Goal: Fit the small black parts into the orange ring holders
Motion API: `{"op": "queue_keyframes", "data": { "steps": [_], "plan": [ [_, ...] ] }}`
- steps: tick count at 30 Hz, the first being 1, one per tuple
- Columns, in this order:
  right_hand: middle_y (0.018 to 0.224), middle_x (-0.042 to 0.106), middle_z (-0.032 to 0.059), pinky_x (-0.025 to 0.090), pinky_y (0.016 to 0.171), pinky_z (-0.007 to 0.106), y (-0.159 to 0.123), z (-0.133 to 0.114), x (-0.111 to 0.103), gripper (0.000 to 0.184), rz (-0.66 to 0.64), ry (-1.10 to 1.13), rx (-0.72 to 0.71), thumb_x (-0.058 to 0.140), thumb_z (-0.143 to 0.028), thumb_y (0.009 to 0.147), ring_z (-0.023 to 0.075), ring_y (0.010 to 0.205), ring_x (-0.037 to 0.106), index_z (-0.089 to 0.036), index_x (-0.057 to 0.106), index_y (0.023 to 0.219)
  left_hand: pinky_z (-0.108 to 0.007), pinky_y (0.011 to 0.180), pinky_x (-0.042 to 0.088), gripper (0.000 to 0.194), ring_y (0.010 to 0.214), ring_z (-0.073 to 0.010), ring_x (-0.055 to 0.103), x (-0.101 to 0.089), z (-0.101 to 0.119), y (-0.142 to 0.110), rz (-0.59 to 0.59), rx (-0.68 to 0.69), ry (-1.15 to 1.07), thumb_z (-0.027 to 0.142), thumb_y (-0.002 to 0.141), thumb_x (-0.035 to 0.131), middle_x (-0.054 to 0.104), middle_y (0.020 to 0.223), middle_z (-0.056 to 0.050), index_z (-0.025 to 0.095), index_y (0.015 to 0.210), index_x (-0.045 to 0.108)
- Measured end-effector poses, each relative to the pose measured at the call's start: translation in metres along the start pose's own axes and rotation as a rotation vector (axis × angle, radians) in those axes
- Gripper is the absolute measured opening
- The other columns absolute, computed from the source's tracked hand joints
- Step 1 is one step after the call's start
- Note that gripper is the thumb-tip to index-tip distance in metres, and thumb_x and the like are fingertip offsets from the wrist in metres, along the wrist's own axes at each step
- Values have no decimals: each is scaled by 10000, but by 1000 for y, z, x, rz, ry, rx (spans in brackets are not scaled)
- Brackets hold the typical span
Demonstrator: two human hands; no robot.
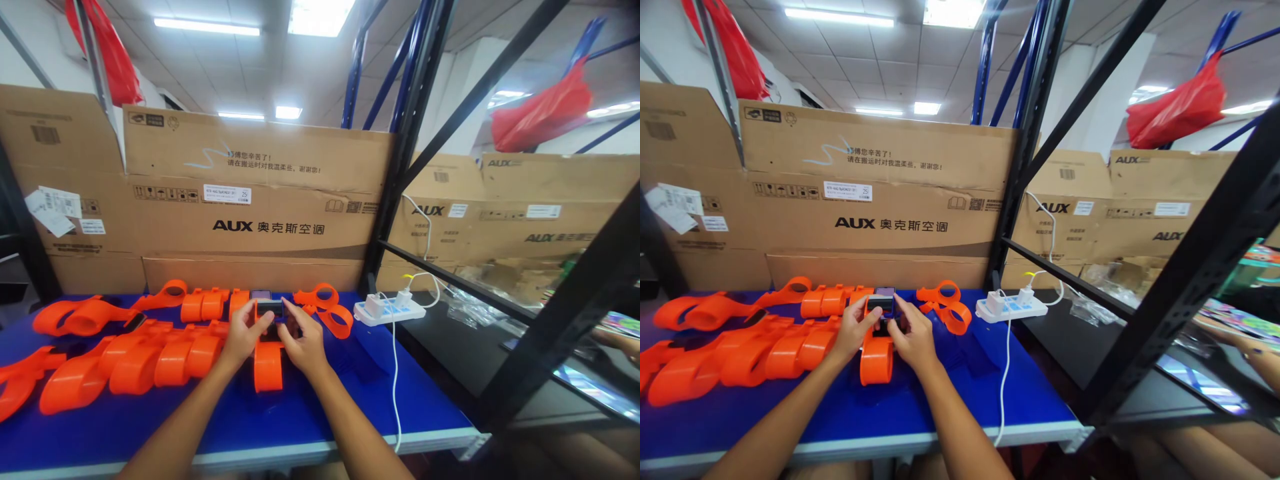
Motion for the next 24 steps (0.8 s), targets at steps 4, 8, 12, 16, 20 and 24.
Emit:
{"op": "queue_keyframes", "data": {
  "steps": [4, 8, 12, 16, 20, 24],
  "plan": [
    [757, 603, 23, 522, 604, 304, -1, 2, -1, 486, -2, -46, -35, 598, -280, 909, 168, 602, 547, -249, 629, 1393, -226, 480, 421, 211, 483, -122, 537, -1, -2, -1, -23, -64, -19, 241, 689, 875, 621, 610, 6, 174, 808, 714],
    [757, 605, 26, 523, 612, 306, -2, 4, 1, 479, -10, -53, -57, 578, -267, 916, 172, 609, 548, -246, 633, 1391, -205, 408, 343, 209, 410, -82, 452, -2, -3, 0, -16, -51, 18, 244, 696, 868, 572, 554, 34, 172, 808, 707],
    [830, 647, 48, 536, 641, 307, -1, 4, 2, 485, -24, -52, -95, 552, -254, 930, 179, 655, 578, -246, 618, 1410, -199, 382, 310, 233, 383, -69, 426, -2, -3, 0, -11, -73, 0, 267, 682, 878, 540, 527, 49, 171, 790, 696],
    [888, 672, 65, 555, 700, 321, 1, 3, 2, 506, -46, -57, -139, 523, -238, 949, 193, 728, 619, -241, 579, 1452, -204, 373, 314, 255, 376, -71, 427, -2, -4, 0, -17, -57, 36, 329, 698, 869, 540, 535, 45, 176, 799, 692],
    [915, 680, 72, 560, 721, 327, 1, 3, 1, 496, -54, -69, -145, 507, -237, 962, 201, 767, 639, -241, 577, 1453, -212, 368, 316, 280, 365, -76, 421, -3, -7, 1, -21, -54, 58, 376, 704, 863, 535, 520, 42, 182, 789, 680],
    [922, 681, 73, 558, 717, 325, 0, 3, 1, 490, -49, -74, -144, 500, -233, 965, 201, 764, 641, -239, 582, 1449, -217, 374, 322, 300, 358, -84, 422, -4, -9, 2, -40, -41, 76, 404, 709, 856, 521, 492, 48, 186, 798, 670]
  ]
}}
Point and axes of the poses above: each hand's wrist, its own y-axis towards the middle knuckle, its own x-axis out of the palm, z = x × y, the point moved 1 cm from there along y, towards the middle knuckle
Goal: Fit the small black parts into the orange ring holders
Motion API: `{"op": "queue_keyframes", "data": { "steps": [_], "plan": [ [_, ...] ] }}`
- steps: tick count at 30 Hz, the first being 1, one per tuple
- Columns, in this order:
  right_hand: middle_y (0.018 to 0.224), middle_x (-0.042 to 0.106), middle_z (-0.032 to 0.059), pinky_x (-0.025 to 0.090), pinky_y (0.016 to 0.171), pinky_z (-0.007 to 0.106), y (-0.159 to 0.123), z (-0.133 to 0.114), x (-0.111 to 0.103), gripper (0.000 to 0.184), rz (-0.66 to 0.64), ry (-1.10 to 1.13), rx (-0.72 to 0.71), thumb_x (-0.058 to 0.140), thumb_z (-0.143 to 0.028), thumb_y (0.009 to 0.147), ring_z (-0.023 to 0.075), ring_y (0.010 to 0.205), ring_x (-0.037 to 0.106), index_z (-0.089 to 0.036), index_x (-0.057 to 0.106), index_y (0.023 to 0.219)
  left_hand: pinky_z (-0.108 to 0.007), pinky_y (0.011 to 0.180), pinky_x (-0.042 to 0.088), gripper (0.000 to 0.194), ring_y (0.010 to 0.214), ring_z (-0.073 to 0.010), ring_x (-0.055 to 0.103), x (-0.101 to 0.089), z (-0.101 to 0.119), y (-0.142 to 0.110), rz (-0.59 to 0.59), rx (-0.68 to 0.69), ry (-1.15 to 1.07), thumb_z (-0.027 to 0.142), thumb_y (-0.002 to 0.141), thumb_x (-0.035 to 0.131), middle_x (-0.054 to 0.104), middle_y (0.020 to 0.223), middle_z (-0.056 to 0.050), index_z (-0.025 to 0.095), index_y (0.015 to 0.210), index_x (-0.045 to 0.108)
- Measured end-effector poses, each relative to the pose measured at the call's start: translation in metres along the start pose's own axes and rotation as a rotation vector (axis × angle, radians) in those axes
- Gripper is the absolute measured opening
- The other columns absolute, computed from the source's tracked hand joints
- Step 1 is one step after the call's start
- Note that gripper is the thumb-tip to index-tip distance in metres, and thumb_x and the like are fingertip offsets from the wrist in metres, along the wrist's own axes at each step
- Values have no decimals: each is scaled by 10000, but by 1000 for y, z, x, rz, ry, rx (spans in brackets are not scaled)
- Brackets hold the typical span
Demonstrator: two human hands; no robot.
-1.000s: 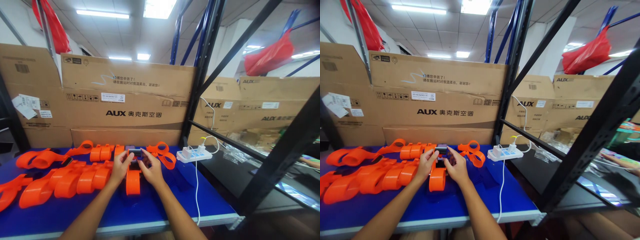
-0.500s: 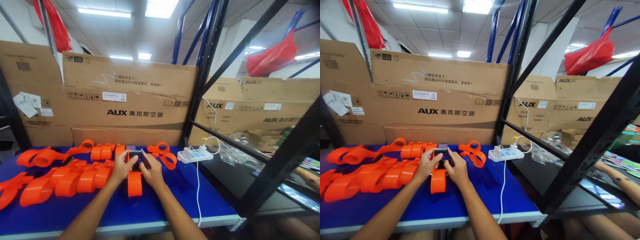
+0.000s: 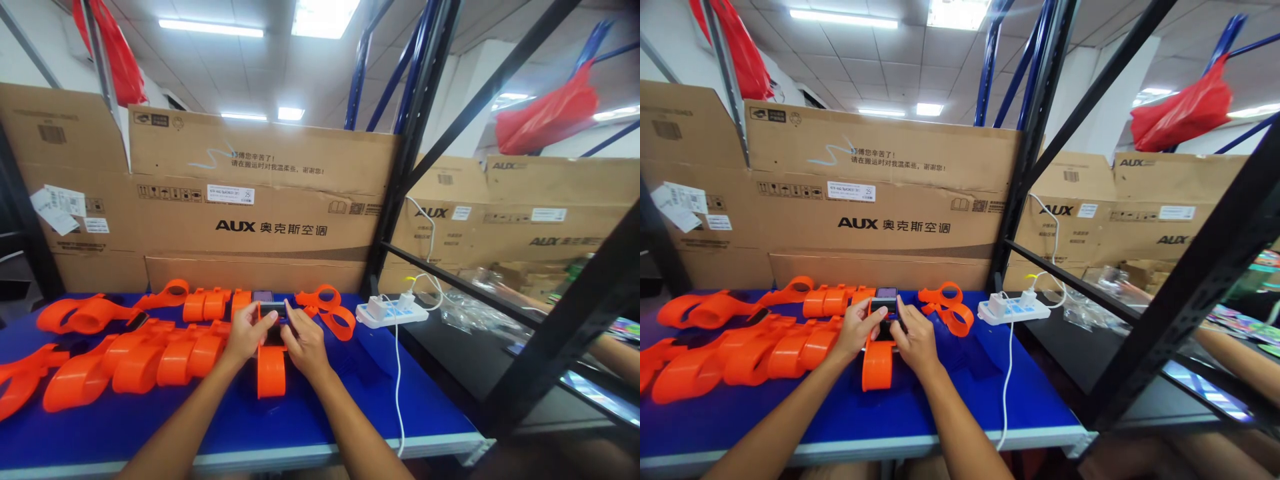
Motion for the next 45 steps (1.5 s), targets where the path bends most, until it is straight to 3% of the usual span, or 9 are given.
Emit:
{"op": "queue_keyframes", "data": {
  "steps": [16, 21, 28, 33, 40, 45],
  "plan": [
    [824, 643, 43, 528, 641, 280, 0, 5, 0, 456, 11, -39, -28, 528, -249, 979, 164, 672, 592, -201, 598, 1426, -205, 392, 337, 363, 321, -83, 420, 0, -9, 2, -25, -83, -45, 503, 769, 787, 498, 414, 70, 177, 823, 638],
    [960, 710, 65, 541, 636, 271, 2, 8, -2, 492, -32, -45, -37, 585, -269, 969, 144, 639, 595, -220, 564, 1458, -204, 374, 320, 401, 335, -78, 457, 1, -8, 2, 15, -125, -124, 533, 780, 769, 594, 519, 37, 159, 840, 639],
    [1121, 739, 106, 608, 777, 316, -1, 12, -4, 559, -40, -99, -83, 539, -176, 944, 198, 867, 717, -209, 509, 1501, -210, 358, 349, 473, 339, -69, 476, 3, -9, 4, 33, -208, -199, 530, 752, 801, 685, 707, 6, 158, 1015, 674],
    [1157, 746, 123, 613, 888, 378, -3, 14, -2, 568, -7, -196, -133, 527, -122, 904, 238, 991, 734, -198, 547, 1466, -193, 384, 381, 500, 390, -64, 496, 6, -13, 3, 45, -262, -248, 475, 699, 862, 667, 698, 9, 146, 1035, 693],
    [997, 775, 133, 633, 777, 365, -6, 14, 4, 589, -1, -316, -182, 517, -84, 880, 237, 821, 751, -129, 529, 1467, -197, 371, 328, 425, 358, -73, 468, 4, -10, 0, 30, -300, -197, 445, 729, 853, 605, 562, 30, 146, 984, 691],
    [917, 774, 119, 629, 726, 336, -8, 15, 6, 597, 0, -339, -220, 523, -92, 885, 221, 753, 741, -107, 503, 1482, -192, 363, 309, 392, 350, -61, 449, 5, -5, 1, 10, -289, -234, 414, 716, 863, 618, 578, 28, 146, 940, 683]
  ]
}}
Point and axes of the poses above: each hand's wrist, its own y-axis towards the middle knuckle, its own x-axis out of the palm, z = x × y, the point moved 1 cm from there along y, towards the middle knuckle
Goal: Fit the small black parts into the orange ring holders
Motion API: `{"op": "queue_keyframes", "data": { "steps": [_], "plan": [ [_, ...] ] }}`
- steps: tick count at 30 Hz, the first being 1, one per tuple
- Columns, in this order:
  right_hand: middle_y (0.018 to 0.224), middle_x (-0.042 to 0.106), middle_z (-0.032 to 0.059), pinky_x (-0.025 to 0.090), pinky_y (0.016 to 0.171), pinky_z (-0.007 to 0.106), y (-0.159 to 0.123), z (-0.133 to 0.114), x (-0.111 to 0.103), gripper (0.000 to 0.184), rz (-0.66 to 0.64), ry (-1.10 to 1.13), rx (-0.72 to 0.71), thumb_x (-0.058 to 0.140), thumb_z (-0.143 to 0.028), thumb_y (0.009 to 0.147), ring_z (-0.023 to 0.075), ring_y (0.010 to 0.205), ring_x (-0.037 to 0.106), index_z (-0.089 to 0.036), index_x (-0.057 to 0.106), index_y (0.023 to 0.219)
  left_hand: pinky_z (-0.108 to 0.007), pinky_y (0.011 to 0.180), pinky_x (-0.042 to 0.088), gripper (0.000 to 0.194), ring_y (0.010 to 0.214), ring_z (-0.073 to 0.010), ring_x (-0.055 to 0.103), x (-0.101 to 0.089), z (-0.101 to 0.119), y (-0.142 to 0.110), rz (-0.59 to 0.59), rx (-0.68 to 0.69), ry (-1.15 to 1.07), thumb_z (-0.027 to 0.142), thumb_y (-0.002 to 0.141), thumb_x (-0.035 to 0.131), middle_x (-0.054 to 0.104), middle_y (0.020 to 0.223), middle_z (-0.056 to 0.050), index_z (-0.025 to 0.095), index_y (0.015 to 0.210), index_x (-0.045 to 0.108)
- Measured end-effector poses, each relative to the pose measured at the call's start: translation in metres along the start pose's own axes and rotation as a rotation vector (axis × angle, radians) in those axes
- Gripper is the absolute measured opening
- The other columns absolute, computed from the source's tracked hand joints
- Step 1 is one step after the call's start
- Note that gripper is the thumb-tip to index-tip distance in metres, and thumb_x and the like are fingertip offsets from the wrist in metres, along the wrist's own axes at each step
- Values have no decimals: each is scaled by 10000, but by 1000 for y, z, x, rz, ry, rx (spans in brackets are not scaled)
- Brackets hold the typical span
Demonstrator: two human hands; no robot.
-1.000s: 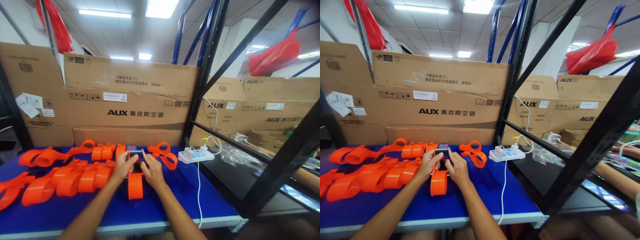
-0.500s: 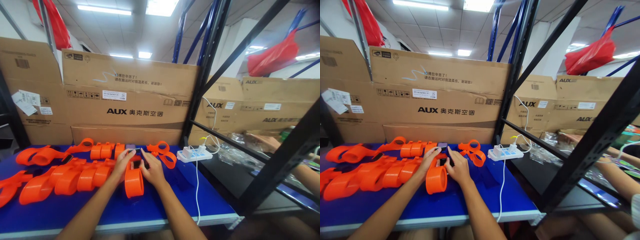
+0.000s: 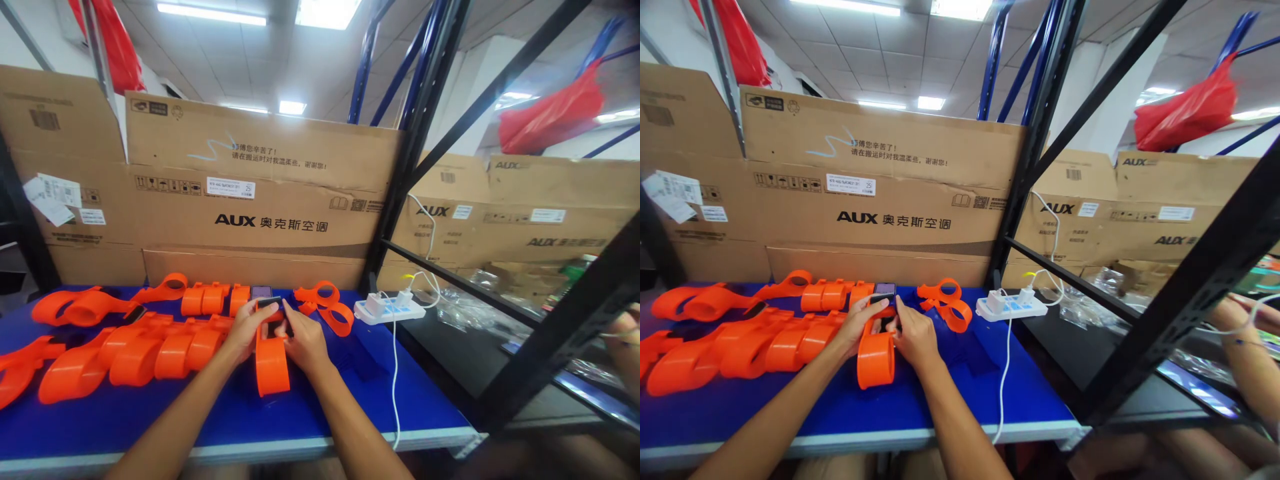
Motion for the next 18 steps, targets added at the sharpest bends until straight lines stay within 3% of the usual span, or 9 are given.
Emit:
{"op": "queue_keyframes", "data": {
  "steps": [13, 18],
  "plan": [
    [804, 752, 87, 616, 645, 300, -1, -3, 1, 602, 15, -48, -24, 502, -77, 878, 195, 655, 713, -79, 488, 1481, -189, 343, 294, 417, 325, -52, 457, 1, 0, -1, -13, 10, -48, 399, 710, 873, 625, 594, 41, 147, 978, 675],
    [938, 768, 131, 627, 715, 339, 2, -2, -4, 594, -18, 39, -5, 501, -97, 885, 220, 759, 738, -97, 497, 1480, -196, 347, 293, 423, 336, -48, 465, -2, -3, 1, -3, 22, -45, 390, 690, 884, 667, 657, 24, 149, 969, 675]
  ]
}}
Point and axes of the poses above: each hand's wrist, its own y-axis towards the middle knuckle, its own x-axis out of the palm, z = x × y, the point moved 1 cm from there along y, towards the middle knuckle
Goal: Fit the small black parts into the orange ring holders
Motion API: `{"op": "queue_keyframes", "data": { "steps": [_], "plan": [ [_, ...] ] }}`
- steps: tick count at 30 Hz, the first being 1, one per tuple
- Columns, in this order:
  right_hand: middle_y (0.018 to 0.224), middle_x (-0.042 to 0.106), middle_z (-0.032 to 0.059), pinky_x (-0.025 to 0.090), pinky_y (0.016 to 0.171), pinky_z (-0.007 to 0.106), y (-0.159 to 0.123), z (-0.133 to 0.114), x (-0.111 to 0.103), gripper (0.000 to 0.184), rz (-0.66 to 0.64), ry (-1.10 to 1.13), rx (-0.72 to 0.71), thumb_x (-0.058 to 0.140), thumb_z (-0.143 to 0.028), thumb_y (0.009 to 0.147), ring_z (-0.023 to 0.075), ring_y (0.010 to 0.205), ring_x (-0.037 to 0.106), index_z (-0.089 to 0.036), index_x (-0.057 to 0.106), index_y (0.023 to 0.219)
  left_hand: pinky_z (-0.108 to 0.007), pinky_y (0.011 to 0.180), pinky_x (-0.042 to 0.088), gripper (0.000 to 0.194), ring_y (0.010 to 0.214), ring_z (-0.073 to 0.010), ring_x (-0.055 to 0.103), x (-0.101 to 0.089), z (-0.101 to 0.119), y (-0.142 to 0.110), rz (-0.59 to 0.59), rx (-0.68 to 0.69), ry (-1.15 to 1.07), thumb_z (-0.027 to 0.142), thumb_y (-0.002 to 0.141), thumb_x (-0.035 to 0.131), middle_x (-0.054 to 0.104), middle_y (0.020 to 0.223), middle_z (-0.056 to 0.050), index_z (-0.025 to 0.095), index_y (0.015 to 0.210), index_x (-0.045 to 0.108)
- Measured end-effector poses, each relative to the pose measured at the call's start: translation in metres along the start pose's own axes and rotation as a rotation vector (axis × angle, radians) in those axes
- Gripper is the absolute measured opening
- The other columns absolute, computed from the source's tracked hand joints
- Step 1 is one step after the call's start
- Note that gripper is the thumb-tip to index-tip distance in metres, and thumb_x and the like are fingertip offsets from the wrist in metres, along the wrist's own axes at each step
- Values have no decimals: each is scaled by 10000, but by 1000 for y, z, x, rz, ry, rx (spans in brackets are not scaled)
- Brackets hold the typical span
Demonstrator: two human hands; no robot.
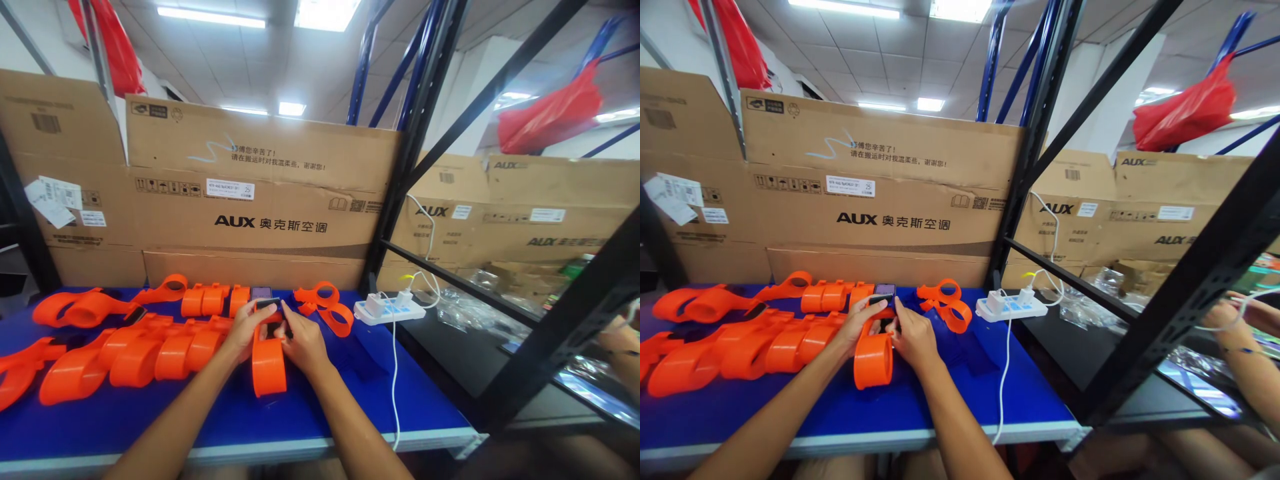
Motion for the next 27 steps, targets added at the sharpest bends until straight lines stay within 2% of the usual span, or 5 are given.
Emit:
{"op": "queue_keyframes", "data": {
  "steps": [3, 8, 11, 17, 27],
  "plan": [
    [1007, 766, 134, 624, 761, 363, 3, 2, -6, 536, -26, 66, 47, 527, -151, 917, 230, 824, 740, -147, 542, 1452, -206, 354, 293, 437, 334, -45, 451, -2, -1, 2, 0, 1, 8, 424, 700, 873, 668, 674, 22, 153, 979, 674],
    [942, 758, 95, 613, 738, 352, 6, 6, -13, 419, -12, 158, 156, 643, -290, 927, 223, 807, 721, -200, 646, 1336, -214, 346, 248, 459, 312, -35, 426, -2, 1, 4, -33, 47, 88, 548, 747, 807, 657, 721, 22, 169, 956, 657],
    [908, 748, 86, 597, 692, 331, 5, 7, -12, 403, 15, 177, 198, 669, -308, 914, 209, 755, 698, -197, 663, 1302, -212, 346, 220, 434, 307, -42, 420, -2, 2, 3, -54, 83, 173, 559, 775, 776, 607, 652, 42, 171, 929, 655],
    [801, 704, 52, 547, 588, 286, 3, 4, -4, 403, 1, 225, 205, 586, -272, 944, 167, 614, 621, -176, 633, 1332, -209, 345, 210, 392, 306, -41, 401, -3, 4, 2, -65, 123, 219, 516, 774, 777, 616, 644, 28, 162, 898, 664],
    [802, 680, 57, 535, 597, 296, 5, 3, -5, 395, -20, 218, 180, 546, -267, 954, 181, 631, 612, -175, 627, 1329, -204, 342, 215, 359, 288, -46, 386, -4, 3, 5, -68, 112, 202, 506, 781, 773, 569, 545, 44, 170, 841, 661]
  ]
}}
Point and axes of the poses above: each hand's wrist, its own y-axis towards the middle knuckle, its own x-axis out of the palm, z = x × y, the point moved 1 cm from there along y, towards the middle knuckle
